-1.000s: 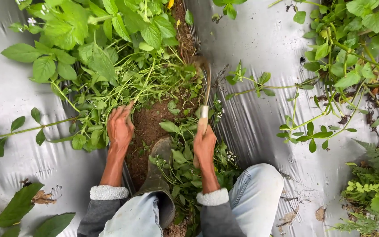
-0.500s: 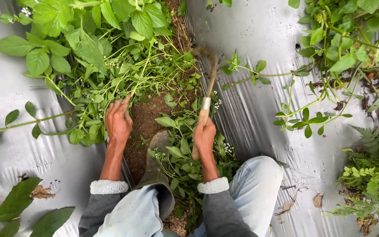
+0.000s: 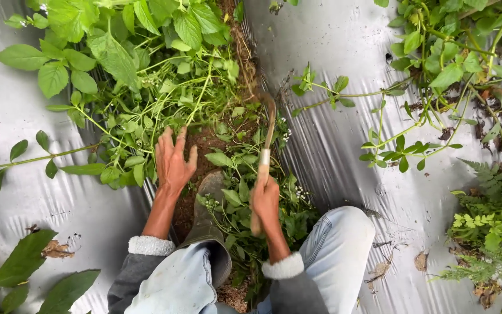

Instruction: The person is weeding a garden bed by cutting the weeds with a sickle and pulling them out by hand.

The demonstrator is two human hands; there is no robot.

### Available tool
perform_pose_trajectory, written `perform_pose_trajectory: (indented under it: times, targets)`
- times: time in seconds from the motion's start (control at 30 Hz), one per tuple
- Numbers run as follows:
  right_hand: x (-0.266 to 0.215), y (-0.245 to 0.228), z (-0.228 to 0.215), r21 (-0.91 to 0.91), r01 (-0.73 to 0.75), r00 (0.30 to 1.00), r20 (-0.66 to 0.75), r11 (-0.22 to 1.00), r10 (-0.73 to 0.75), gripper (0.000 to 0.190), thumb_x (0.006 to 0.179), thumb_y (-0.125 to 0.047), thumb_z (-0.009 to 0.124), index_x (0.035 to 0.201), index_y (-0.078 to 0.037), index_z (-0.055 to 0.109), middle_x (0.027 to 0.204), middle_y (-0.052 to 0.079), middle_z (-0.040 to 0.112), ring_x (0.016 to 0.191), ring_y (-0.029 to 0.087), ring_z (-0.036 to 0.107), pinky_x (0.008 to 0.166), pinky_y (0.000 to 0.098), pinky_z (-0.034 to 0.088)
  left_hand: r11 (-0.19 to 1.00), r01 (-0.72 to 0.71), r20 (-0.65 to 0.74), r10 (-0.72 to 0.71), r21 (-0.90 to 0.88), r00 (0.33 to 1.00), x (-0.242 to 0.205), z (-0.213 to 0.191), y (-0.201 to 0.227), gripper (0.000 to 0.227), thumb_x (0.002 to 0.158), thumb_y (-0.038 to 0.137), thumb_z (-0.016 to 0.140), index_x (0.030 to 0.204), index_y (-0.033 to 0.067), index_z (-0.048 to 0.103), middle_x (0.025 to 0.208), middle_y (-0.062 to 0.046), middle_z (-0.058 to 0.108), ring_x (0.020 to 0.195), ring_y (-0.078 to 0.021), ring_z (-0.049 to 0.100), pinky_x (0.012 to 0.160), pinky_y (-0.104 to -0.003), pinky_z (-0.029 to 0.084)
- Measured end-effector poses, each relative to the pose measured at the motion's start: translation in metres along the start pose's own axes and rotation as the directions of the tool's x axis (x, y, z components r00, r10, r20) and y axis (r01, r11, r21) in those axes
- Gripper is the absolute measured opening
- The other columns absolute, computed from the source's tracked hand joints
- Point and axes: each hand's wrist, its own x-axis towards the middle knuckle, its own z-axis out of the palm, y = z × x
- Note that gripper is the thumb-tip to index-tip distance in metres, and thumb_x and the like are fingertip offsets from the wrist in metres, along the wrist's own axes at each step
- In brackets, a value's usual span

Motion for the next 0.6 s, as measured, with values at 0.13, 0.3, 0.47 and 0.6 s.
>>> perform_pose_trajectory:
  times: [0.13,0.3,0.47,0.6]
  targets:
    - [-0.027,-0.024,-0.039,-0.092,-0.020,0.991,0.132,0.996,0.032,0.050,0.109,-0.039,0.043,0.073,-0.006,0.058,0.045,0.014,0.061,0.036,0.023,0.061,0.042,0.0369,0.050,0.981,-0.077,0.091,0.061,0.179,0.994,-0.002,0.007,0.022,0.063,0.093,0.041,0.072,0.146,0.0103,0.061,0.146,-0.026,0.044,0.135,-0.0408,0.045,0.114,-0.063,0.034]
    - [0.008,-0.080,-0.093,0.065,0.010,0.994,0.106,0.998,-0.017,0.042,0.113,-0.029,0.034,0.092,0.001,0.056,0.054,0.010,0.055,0.036,0.016,0.051,0.034,0.0276,0.047,0.928,-0.366,0.479,0.294,0.063,0.827,-0.009,0.040,0.054,0.078,0.085,0.059,0.069,0.151,0.0222,0.050,0.156,-0.021,0.042,0.148,-0.0386,0.036,0.125,-0.059,0.019]
    - [0.046,-0.121,-0.132,-0.121,0.111,0.979,0.182,0.986,-0.088,0.052,0.111,-0.041,0.039,0.084,0.000,0.055,0.054,0.014,0.056,0.040,0.018,0.057,0.037,0.0329,0.049,0.954,-0.257,0.661,0.291,-0.151,0.691,-0.023,0.090,0.042,0.080,0.093,0.043,0.065,0.163,0.0257,0.030,0.157,-0.023,0.033,0.140,-0.0446,0.040,0.112,-0.060,0.037]
    - [0.075,-0.130,-0.140,-0.238,0.250,0.916,0.371,0.939,-0.150,0.050,0.109,-0.041,0.051,0.080,0.000,0.056,0.049,0.015,0.058,0.037,0.022,0.062,0.034,0.0342,0.052,0.953,-0.183,0.698,0.302,-0.242,0.650,-0.031,0.112,0.046,0.082,0.096,0.031,0.065,0.165,0.0184,0.024,0.151,-0.025,0.036,0.127,-0.0425,0.046,0.093,-0.052,0.049]
